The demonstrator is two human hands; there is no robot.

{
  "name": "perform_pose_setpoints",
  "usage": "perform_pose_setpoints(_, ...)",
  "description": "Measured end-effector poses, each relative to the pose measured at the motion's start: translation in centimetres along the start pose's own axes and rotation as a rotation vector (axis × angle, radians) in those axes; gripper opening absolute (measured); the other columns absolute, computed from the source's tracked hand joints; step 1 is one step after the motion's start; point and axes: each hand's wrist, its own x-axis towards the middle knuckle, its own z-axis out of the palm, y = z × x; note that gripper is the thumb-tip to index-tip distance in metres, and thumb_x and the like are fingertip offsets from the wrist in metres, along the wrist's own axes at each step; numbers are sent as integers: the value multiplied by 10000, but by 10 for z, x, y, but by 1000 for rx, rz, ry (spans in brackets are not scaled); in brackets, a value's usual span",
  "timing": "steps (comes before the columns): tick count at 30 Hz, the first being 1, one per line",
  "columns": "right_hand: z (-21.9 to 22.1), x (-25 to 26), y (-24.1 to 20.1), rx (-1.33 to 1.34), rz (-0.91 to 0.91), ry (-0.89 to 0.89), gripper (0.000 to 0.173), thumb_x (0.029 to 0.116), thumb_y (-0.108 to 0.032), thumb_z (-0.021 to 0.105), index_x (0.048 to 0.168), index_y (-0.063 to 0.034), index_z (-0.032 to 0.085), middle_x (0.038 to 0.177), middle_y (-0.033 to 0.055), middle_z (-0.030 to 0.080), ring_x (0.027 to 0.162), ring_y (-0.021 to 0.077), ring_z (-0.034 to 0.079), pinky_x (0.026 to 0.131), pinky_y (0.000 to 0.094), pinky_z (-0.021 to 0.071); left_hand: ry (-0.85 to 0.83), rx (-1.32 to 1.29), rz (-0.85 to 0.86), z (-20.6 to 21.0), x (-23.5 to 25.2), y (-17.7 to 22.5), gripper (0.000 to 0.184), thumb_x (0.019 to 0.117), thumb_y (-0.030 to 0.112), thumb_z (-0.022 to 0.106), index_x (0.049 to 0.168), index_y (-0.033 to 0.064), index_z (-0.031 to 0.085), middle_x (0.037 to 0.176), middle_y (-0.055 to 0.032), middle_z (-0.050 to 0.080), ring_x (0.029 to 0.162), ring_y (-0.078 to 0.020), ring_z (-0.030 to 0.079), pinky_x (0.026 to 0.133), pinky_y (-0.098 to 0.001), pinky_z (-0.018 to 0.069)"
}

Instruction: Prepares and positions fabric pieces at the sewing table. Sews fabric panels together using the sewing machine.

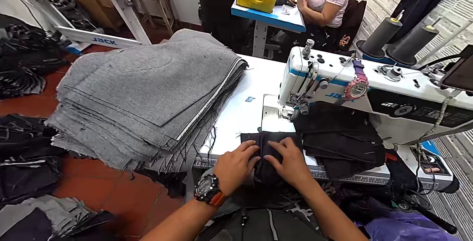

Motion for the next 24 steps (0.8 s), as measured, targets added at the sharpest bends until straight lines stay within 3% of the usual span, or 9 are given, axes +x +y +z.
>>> perform_pose_setpoints(3, -25, -4, 13, 5, 262, 59, 542, 940, -424, 725, 1272, -1, 665, 1186, 237, 643, 1019, 383, 675, 855, 551, 582, 52, -17, 6, 9, -15, -6, 331, 1010, 361, 632, 1273, 181, 723, 1452, 10, 621, 807, -265, 752, 610, -509, 604)
perform_pose_setpoints(7, -40, 3, 21, 21, 547, -115, 702, 863, -551, 777, 1291, -18, 619, 960, 203, 685, 865, 396, 668, 757, 624, 537, 128, -65, -15, 11, -27, -13, 415, 1002, 489, 591, 1195, 158, 750, 1404, 27, 660, 900, -231, 761, 666, -494, 610)
perform_pose_setpoints(9, -45, 11, 18, 18, 594, -237, 680, 853, -569, 777, 1232, -20, 642, 930, 205, 689, 869, 403, 667, 750, 635, 522, 141, -69, -24, 13, -24, -8, 445, 954, 522, 655, 1128, 129, 768, 1378, 6, 678, 867, -247, 763, 634, -509, 605)
perform_pose_setpoints(13, -56, 10, 15, 28, 326, -210, 372, 895, -344, 805, 967, 10, 713, 1014, 174, 641, 951, 338, 641, 821, 548, 541, 65, -39, -44, 12, -16, 11, 409, 943, 474, 701, 1132, 118, 765, 1406, -8, 661, 832, -266, 761, 621, -512, 600)
perform_pose_setpoints(15, -71, -1, 7, 57, 51, -81, 287, 884, -245, 786, 1034, -10, 720, 1101, 145, 667, 1020, 290, 660, 874, 501, 561, -13, -8, -39, 9, -7, 19, 394, 980, 466, 654, 1180, 143, 759, 1444, -14, 632, 824, -265, 757, 620, -501, 599)
perform_pose_setpoints(17, -87, -10, -6, 179, -117, -154, 305, 927, -350, 700, 1105, -103, 719, 1098, 19, 707, 1007, 125, 685, 867, 368, 593, -142, -24, -81, 2, 3, 28, 398, 1013, 422, 620, 1281, 143, 715, 1448, -50, 620, 820, -293, 744, 660, -516, 599)
perform_pose_setpoints(20, -84, -8, -9, 455, -64, -509, 316, 1018, -410, 581, 1083, -124, 698, 1206, -21, 703, 1060, 63, 666, 932, 340, 558, -251, -241, -241, -10, 14, 38, 622, 964, 219, 672, 1531, 84, 455, 1022, -201, 746, 864, -402, 729, 778, -605, 569)
perform_pose_setpoints(22, -54, -6, 5, 506, 30, -315, 232, 1040, -253, 566, 1128, -81, 694, 1161, 38, 712, 1004, 124, 691, 898, 383, 586, -209, -329, -236, -3, 18, 35, 609, 979, 203, 658, 1544, 117, 446, 988, -207, 742, 914, -383, 725, 831, -594, 561)
perform_pose_setpoints(24, -24, -2, 22, 499, 19, -73, 198, 1009, -135, 603, 1173, -50, 674, 1254, 90, 661, 1019, 159, 692, 884, 368, 609, -104, -293, -148, 7, 20, 27, 550, 941, 220, 694, 1458, 109, 543, 1030, -157, 750, 913, -326, 734, 815, -562, 575)
